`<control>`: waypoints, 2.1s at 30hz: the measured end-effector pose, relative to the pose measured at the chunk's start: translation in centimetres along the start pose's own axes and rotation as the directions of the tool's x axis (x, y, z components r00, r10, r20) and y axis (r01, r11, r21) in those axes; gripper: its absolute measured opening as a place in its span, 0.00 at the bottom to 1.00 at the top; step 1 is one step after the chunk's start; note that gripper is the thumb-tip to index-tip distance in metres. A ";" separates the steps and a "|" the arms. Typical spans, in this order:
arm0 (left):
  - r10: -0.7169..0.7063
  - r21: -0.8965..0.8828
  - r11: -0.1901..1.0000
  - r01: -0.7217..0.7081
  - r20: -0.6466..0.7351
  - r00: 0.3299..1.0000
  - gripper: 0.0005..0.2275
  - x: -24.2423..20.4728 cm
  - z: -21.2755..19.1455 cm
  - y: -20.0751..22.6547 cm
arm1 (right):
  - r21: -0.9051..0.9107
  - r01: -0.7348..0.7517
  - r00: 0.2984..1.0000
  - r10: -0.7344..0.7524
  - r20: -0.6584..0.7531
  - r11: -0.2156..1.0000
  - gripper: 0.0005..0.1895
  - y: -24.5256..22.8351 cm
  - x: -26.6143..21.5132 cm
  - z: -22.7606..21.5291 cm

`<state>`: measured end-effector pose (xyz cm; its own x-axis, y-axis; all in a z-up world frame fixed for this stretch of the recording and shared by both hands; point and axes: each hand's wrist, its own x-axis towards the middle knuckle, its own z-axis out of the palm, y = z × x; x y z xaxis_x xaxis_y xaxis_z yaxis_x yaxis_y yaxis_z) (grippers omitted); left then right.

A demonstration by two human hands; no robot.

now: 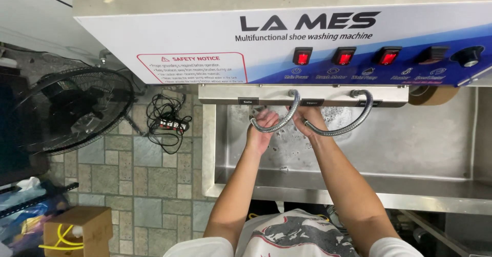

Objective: The recorder is washing and rinsing a small camo-patterned pouch using a shoe washing station and a sink.

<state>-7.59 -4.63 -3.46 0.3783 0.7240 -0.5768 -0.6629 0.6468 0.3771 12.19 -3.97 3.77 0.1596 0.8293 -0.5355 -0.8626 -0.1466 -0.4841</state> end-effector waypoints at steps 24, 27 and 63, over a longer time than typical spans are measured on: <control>0.429 0.716 -0.121 -0.687 0.662 0.614 0.24 -7.0 11.9 3.4 | -0.757 -0.011 0.999 -0.030 -0.041 0.653 0.10 -2.3 -9.9 2.8; 0.259 0.731 -0.028 -0.681 0.664 0.701 0.22 -7.6 10.0 1.8 | -0.732 0.108 0.992 -0.121 0.035 0.672 0.09 -0.4 -9.7 -1.9; -0.036 0.166 0.986 0.020 0.093 0.995 0.16 3.5 8.2 -2.9 | -0.713 0.070 0.997 -0.070 0.030 0.698 0.11 1.4 -9.9 -2.2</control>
<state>0.97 -1.93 -0.62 0.4606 0.7194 -0.5200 -0.5385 0.6922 0.4806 10.47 -13.55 6.90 0.2050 0.8531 -0.4798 -0.2485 -0.4288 -0.8686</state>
